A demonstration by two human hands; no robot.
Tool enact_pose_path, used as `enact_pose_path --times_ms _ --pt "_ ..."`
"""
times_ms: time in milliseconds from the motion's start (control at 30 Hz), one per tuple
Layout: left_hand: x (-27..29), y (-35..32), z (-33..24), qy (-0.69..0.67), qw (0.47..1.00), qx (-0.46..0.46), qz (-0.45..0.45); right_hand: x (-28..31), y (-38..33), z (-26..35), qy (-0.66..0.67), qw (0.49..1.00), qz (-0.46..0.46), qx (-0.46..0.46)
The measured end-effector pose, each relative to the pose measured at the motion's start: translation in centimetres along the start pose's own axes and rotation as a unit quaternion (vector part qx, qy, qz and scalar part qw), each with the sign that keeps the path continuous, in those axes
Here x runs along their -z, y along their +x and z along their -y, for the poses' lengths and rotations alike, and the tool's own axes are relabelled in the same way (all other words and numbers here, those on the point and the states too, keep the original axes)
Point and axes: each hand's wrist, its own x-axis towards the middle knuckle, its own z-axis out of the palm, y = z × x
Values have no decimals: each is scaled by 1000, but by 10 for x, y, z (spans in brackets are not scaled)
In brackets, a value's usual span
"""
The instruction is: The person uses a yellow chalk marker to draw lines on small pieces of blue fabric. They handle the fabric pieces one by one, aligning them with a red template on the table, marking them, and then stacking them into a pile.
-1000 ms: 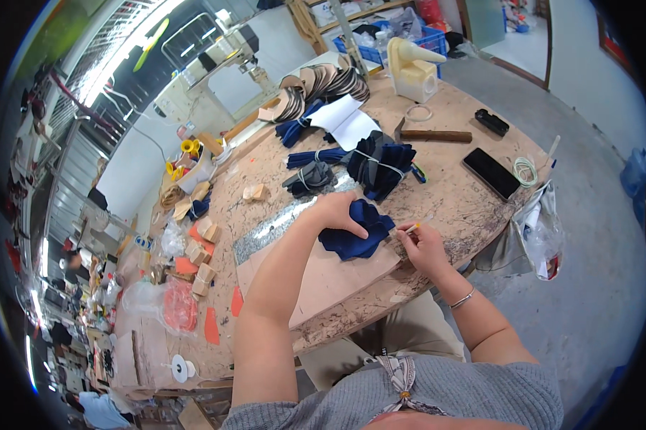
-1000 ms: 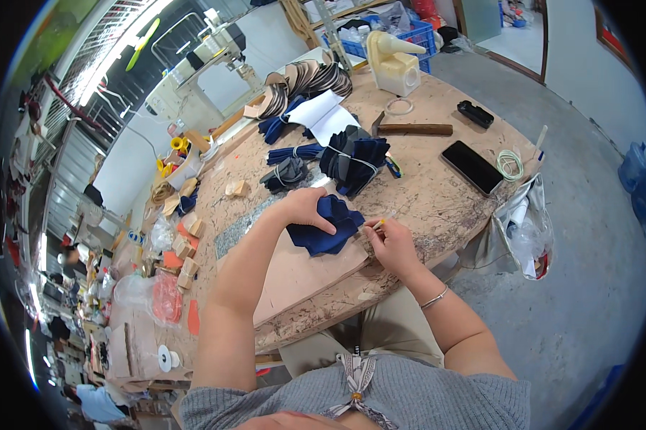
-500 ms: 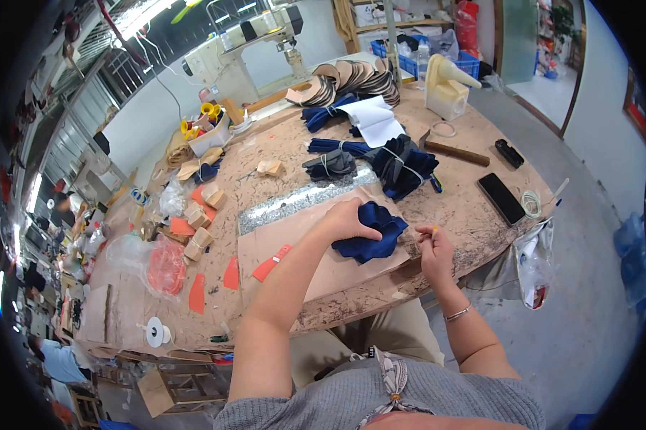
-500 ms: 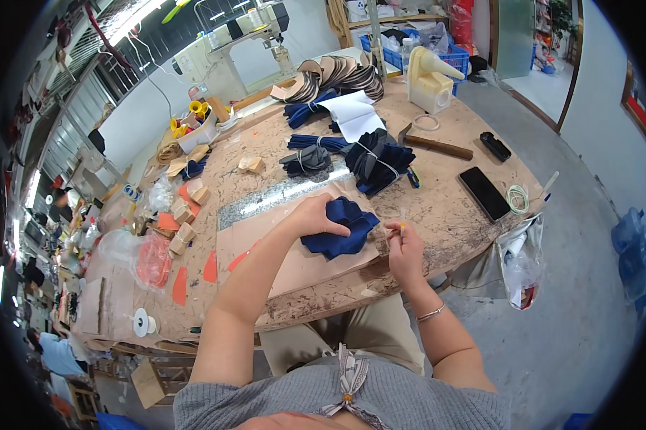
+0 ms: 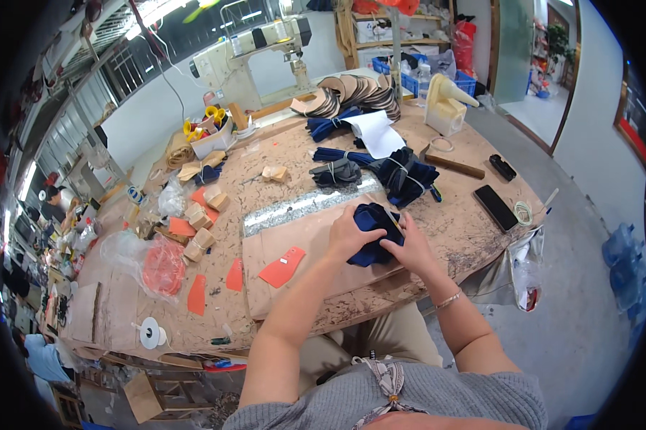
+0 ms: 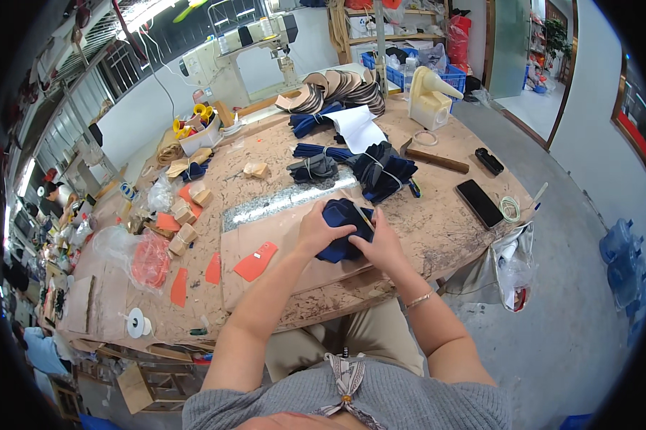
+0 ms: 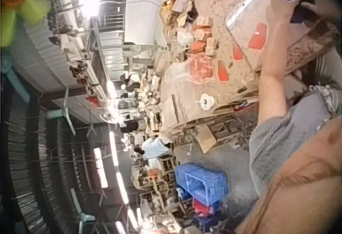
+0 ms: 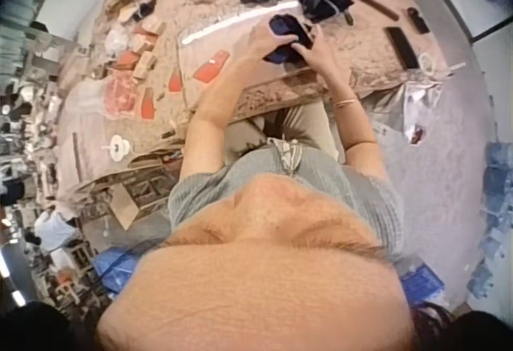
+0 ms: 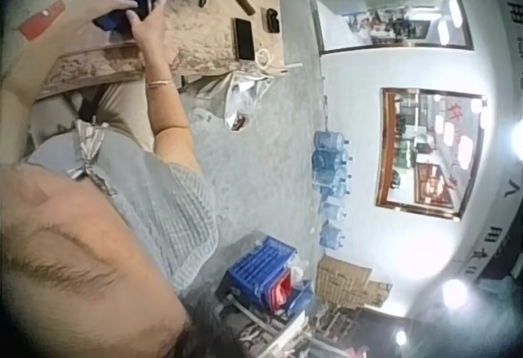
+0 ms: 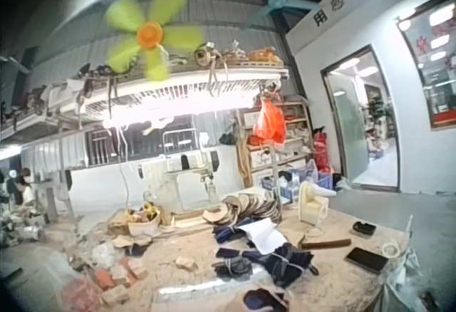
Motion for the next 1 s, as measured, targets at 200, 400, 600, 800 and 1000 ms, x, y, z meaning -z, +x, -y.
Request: enact_pose_path --times_ms 200,400,600,800,1000 --pt "-3 -2 24 -241 959 -7 -149 -21 42 8 341 933 112 -10" --pt "45 -17 61 -388 921 -9 29 -45 65 35 105 969 191 118" --pt "42 -23 64 -253 965 -14 70 -53 62 16 209 955 191 87" --pt "35 -18 53 -296 952 -58 53 -47 56 25 203 970 124 57" --pt "29 -20 56 -244 955 -155 67 -43 52 26 206 954 209 66"
